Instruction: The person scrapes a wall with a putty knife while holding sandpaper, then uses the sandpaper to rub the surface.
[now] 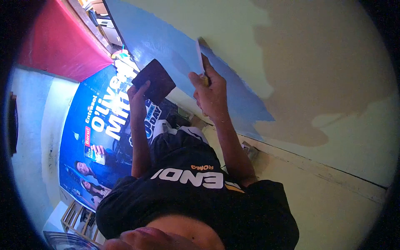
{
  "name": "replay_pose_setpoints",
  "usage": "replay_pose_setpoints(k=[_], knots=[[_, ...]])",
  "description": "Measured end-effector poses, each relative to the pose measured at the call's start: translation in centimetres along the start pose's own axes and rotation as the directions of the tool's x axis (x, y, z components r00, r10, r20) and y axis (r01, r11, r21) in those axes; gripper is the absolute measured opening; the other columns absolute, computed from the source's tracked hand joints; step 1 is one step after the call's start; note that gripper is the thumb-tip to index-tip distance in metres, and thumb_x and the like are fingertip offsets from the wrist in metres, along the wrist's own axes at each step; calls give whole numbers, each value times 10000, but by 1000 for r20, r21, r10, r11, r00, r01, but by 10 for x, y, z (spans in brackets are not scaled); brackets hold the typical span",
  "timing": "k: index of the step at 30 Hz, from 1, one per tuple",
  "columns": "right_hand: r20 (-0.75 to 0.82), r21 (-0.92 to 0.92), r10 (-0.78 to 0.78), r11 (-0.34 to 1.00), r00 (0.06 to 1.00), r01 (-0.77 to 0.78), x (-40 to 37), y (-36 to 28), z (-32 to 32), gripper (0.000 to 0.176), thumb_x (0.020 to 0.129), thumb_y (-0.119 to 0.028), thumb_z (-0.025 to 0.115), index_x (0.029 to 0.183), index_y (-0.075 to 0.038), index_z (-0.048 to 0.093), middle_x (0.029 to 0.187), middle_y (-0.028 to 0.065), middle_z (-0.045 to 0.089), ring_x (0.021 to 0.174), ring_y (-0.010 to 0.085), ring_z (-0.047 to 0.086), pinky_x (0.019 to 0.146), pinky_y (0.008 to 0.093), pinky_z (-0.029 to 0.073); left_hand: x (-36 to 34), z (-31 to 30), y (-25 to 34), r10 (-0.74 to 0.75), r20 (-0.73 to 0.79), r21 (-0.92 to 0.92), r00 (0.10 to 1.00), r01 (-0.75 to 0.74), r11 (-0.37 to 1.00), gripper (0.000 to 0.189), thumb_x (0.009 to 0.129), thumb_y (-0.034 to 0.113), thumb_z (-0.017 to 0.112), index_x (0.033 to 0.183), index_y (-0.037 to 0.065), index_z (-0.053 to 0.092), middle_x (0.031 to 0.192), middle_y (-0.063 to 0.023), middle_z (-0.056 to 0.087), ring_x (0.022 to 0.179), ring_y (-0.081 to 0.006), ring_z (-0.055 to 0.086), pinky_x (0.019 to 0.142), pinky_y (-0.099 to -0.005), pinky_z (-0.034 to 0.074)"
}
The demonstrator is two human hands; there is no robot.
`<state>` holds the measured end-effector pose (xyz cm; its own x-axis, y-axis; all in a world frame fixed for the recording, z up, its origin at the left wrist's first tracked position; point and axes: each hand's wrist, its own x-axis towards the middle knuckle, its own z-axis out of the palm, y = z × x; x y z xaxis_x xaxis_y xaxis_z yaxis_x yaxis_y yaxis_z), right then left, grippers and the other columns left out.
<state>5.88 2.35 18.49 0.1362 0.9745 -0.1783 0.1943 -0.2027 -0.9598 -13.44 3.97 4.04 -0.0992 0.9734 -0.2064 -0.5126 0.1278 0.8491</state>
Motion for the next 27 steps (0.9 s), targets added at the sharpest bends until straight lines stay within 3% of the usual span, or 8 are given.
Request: replay_pose_setpoints(k=[11, 14, 17, 23, 27], knots=[[-29, 68, -47, 997, 998, 49, 2, 14, 5, 581, 903, -172, 643, 1425, -108, 395, 606, -46, 442, 411, 24, 379, 345, 203, 324, -3, 4, 10, 39, -3, 15, 999, -39, 999, 196, 865, 95, 639, 1033, -2, 668, 910, -52, 685, 793, -104, 629, 728, -243, 477], [-52, 0, 0, 1000, 999, 0, -3, 6, -1, 573, 885, -91, 638, 1414, -93, 417, 675, -13, 524, 473, 34, 434, 380, 208, 352, -4, -2, 7, 40, -19, 11, 999, -40, 999, 196, 865, 102, 643, 1028, -3, 669, 908, -51, 685, 791, -101, 628, 725, -242, 477], [-19, -34, -124, 992, 992, 124, 11, 18, 9, 584, 883, -97, 643, 1418, -87, 409, 709, 6, 551, 489, 37, 450, 387, 209, 365, -4, 0, 2, -11, -32, -17, 999, 11, 1000, 200, 865, 111, 647, 1029, 0, 670, 907, -50, 686, 787, -100, 628, 722, -242, 477], [-25, 56, -43, 997, 999, 44, 4, 9, 12, 591, 886, -110, 642, 1422, -80, 397, 733, 6, 563, 490, 34, 442, 393, 213, 368, -5, 1, 3, 28, -10, 2, 1000, -28, 1000, 213, 864, 123, 655, 1039, 2, 667, 908, -49, 686, 789, -101, 630, 723, -249, 477], [-73, 42, -126, 991, 989, 129, 8, 22, 21, 580, 892, -115, 634, 1421, -76, 398, 731, 4, 562, 489, 33, 437, 399, 208, 366, -5, 3, 4, -38, 17, 14, 999, 38, 999, 207, 864, 126, 655, 1029, 2, 670, 902, -44, 684, 792, -101, 629, 717, -249, 476]])
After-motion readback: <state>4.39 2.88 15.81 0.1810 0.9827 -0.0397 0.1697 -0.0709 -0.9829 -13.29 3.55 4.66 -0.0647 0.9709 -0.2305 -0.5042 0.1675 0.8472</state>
